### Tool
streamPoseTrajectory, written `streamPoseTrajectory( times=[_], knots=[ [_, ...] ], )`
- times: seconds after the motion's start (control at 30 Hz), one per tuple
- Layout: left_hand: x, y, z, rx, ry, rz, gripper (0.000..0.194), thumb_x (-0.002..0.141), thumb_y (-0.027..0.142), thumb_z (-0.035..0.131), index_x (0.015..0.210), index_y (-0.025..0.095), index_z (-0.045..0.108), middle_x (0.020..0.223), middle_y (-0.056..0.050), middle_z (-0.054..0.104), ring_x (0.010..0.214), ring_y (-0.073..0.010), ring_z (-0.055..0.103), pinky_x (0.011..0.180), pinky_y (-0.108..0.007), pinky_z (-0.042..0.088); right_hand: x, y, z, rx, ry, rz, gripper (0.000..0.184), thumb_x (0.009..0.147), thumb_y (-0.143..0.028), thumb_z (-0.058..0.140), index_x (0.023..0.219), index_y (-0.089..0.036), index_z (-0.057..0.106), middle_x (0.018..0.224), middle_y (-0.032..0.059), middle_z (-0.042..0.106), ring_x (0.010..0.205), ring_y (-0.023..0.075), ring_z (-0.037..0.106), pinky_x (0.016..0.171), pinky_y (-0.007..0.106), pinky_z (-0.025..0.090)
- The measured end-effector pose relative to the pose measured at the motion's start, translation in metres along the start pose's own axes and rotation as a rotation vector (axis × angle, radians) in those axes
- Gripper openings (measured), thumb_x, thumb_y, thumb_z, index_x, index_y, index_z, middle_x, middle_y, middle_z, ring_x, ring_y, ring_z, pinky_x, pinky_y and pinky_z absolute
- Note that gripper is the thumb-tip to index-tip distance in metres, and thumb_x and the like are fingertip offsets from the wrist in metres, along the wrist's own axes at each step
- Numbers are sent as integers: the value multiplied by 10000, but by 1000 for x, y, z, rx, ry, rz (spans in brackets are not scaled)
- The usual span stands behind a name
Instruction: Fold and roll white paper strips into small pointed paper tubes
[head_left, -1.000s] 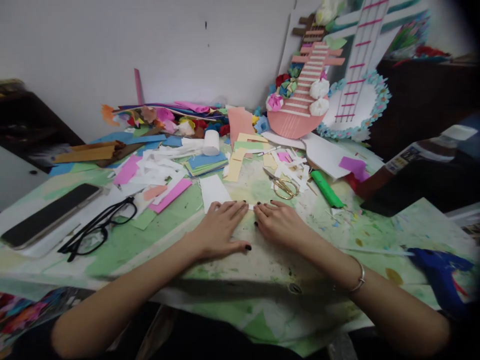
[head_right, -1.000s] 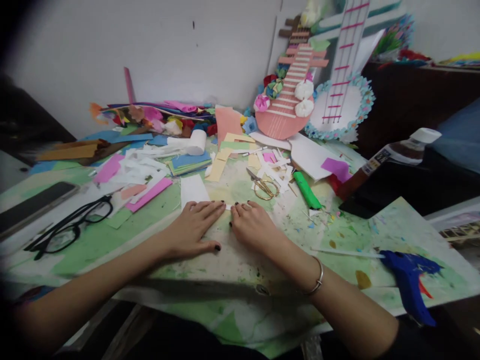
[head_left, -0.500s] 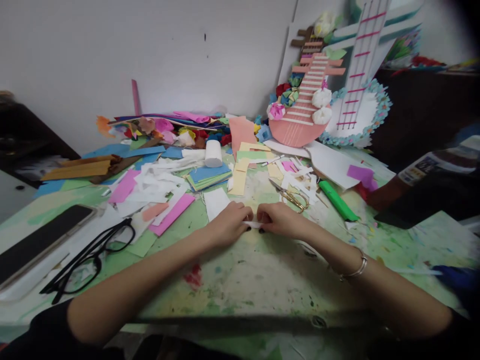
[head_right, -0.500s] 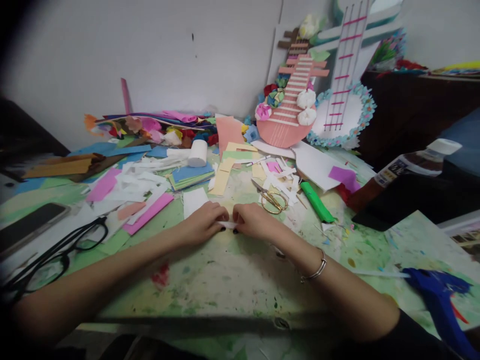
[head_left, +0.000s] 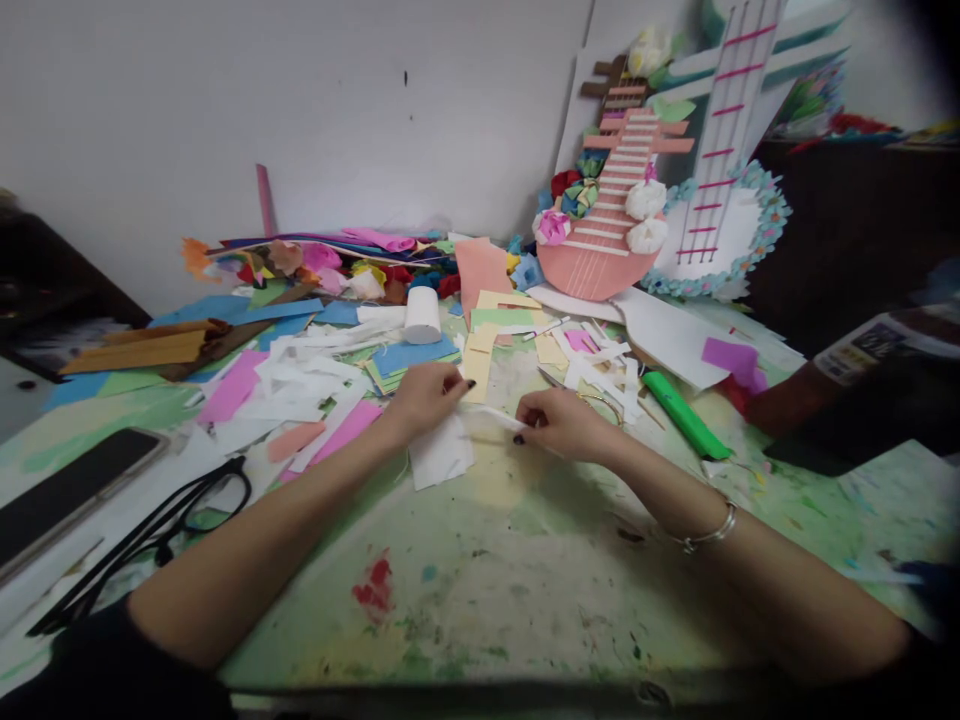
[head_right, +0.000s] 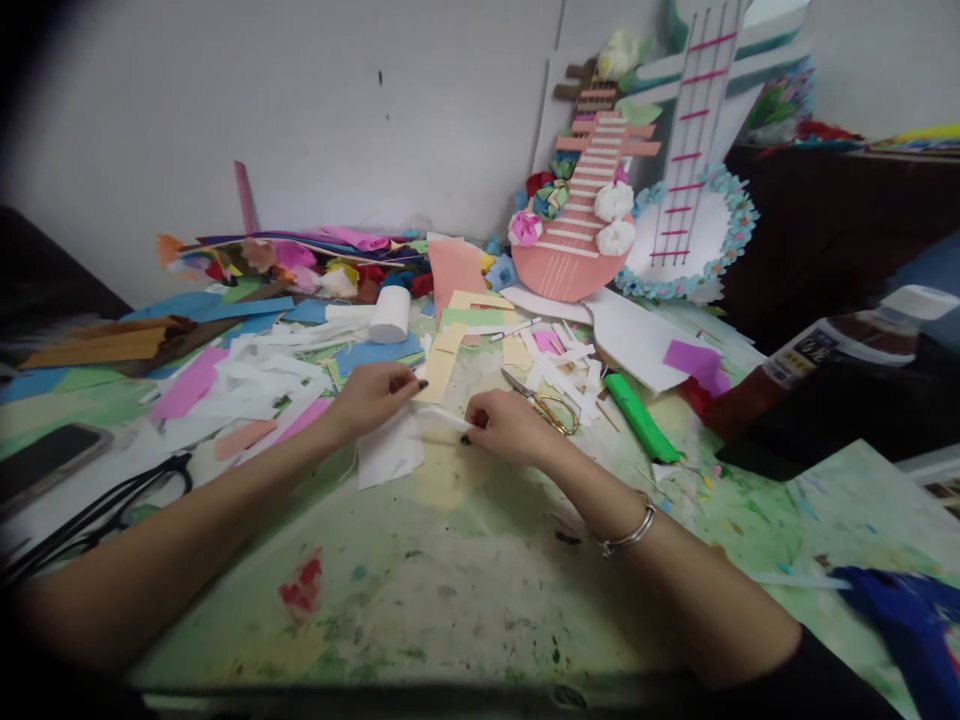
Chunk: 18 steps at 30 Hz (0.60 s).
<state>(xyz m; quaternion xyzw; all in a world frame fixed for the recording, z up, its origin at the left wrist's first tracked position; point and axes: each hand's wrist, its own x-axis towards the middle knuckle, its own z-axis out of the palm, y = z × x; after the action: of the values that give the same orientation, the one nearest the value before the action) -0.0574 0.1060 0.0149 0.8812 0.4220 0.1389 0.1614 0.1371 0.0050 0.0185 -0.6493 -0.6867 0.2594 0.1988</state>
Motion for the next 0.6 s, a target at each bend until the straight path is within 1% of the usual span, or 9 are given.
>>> streamPoseTrajectory(
  times=[0.07,0.1,0.17,0.27,0.33,0.43,0.53,0.57,0.6],
  knots=[
    [13,-6,3,102,71,-123,337,909,366,447,845,117,665,856,-150,684,819,-261,622,678,-335,425,10,6,-1,84,97,45,40,696,-167,664,692,-174,625,640,-23,594,593,112,506,559,231,332],
    [18,-7,5,144,81,-167,365,908,400,450,847,111,664,851,-172,682,822,-287,631,668,-351,430,14,10,-1,131,146,69,51,694,-181,663,689,-174,613,637,-23,588,592,113,502,559,233,332],
    [25,-5,12,210,82,-217,410,896,474,464,859,120,667,858,-185,684,834,-311,647,660,-361,446,18,17,0,231,223,111,74,707,-212,645,675,-173,590,604,-24,567,559,110,483,544,239,324],
    [29,6,22,286,76,-253,469,861,565,493,925,133,664,921,-190,689,889,-329,654,673,-365,475,16,27,2,410,236,146,120,731,-262,607,657,-170,583,537,-30,539,475,100,449,493,238,315],
    [30,12,26,329,87,-272,482,858,560,505,974,116,651,963,-210,682,921,-344,649,687,-376,486,12,32,3,530,223,160,119,727,-272,593,673,-167,595,521,-31,538,447,94,444,465,229,315],
    [30,13,26,369,109,-250,470,889,532,478,988,101,636,949,-211,676,912,-333,646,708,-380,485,8,37,2,682,235,171,99,704,-260,599,698,-162,609,524,-29,551,451,90,461,459,215,338],
    [29,3,19,371,125,-164,444,943,502,387,922,136,637,892,-164,672,877,-285,630,733,-366,472,10,39,1,799,259,163,96,684,-249,631,708,-156,635,546,-27,564,471,79,469,483,206,372],
    [29,-2,16,372,137,-127,387,949,454,396,930,148,633,919,-150,668,908,-272,615,765,-360,466,11,39,1,831,266,164,94,682,-243,643,708,-153,642,555,-25,567,475,74,464,481,203,371],
    [29,-8,13,375,152,-93,312,933,402,441,958,153,627,966,-140,661,955,-266,594,810,-358,457,14,38,0,858,272,170,90,680,-234,656,709,-149,647,561,-24,567,472,69,454,471,198,363]
  ],
)
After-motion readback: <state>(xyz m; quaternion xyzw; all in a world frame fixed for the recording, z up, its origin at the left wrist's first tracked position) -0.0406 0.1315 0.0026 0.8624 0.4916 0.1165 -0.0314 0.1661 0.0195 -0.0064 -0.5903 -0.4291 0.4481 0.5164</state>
